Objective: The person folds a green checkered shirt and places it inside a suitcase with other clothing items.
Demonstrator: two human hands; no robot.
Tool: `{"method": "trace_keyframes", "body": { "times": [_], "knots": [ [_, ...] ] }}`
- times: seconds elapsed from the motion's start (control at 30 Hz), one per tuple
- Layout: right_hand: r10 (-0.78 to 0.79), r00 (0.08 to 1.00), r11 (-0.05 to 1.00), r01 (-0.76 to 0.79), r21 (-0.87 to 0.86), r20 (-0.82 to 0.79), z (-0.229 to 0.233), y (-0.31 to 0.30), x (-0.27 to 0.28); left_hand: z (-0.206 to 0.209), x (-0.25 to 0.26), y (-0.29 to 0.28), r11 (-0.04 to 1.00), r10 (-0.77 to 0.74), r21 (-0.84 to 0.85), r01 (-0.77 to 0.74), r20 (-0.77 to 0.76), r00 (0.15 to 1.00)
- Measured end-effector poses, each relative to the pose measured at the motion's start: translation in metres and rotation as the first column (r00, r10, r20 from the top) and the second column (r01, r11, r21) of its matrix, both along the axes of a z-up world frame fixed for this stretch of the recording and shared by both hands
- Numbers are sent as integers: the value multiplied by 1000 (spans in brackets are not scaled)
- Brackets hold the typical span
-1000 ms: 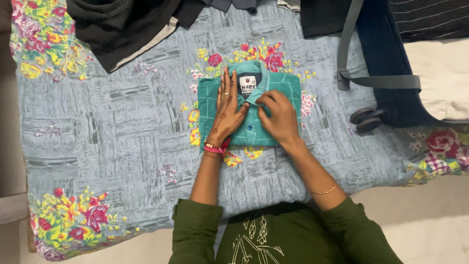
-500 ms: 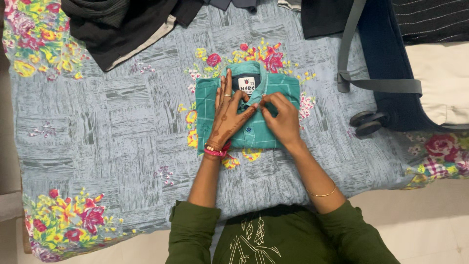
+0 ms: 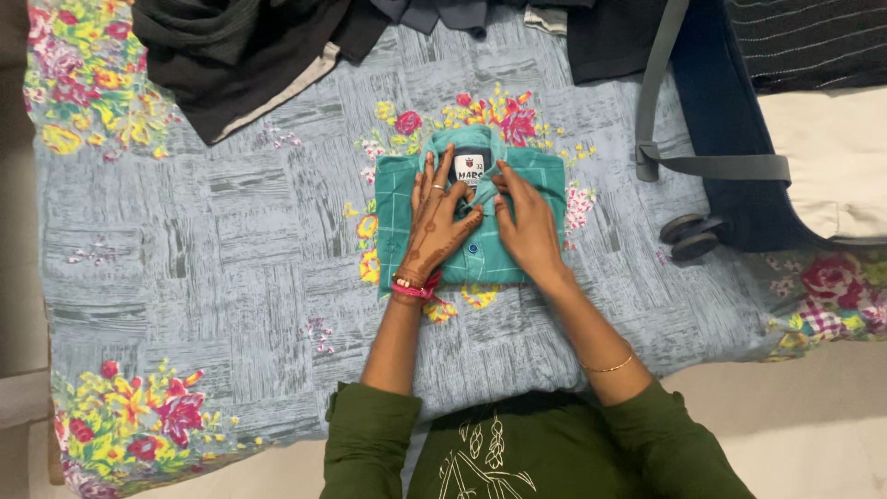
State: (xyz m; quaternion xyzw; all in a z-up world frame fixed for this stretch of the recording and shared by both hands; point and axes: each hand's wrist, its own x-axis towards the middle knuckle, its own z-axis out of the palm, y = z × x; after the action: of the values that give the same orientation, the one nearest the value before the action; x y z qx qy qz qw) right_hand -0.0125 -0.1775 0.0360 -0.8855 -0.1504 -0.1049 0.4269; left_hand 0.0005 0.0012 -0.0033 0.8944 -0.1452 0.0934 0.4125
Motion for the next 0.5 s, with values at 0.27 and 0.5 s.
{"method": "trace_keyframes", "body": {
  "times": [0.27,0.5],
  "knots": [
    [10,998,959,10,-283,70,-10,2,6,-3,-1,-2,1000,11,-1,-11,53,999],
    [-26,997,917,-4,-399,-69,-8,7,17,-6,0,0,1000,-8,-13,9,56,998]
  ]
}}
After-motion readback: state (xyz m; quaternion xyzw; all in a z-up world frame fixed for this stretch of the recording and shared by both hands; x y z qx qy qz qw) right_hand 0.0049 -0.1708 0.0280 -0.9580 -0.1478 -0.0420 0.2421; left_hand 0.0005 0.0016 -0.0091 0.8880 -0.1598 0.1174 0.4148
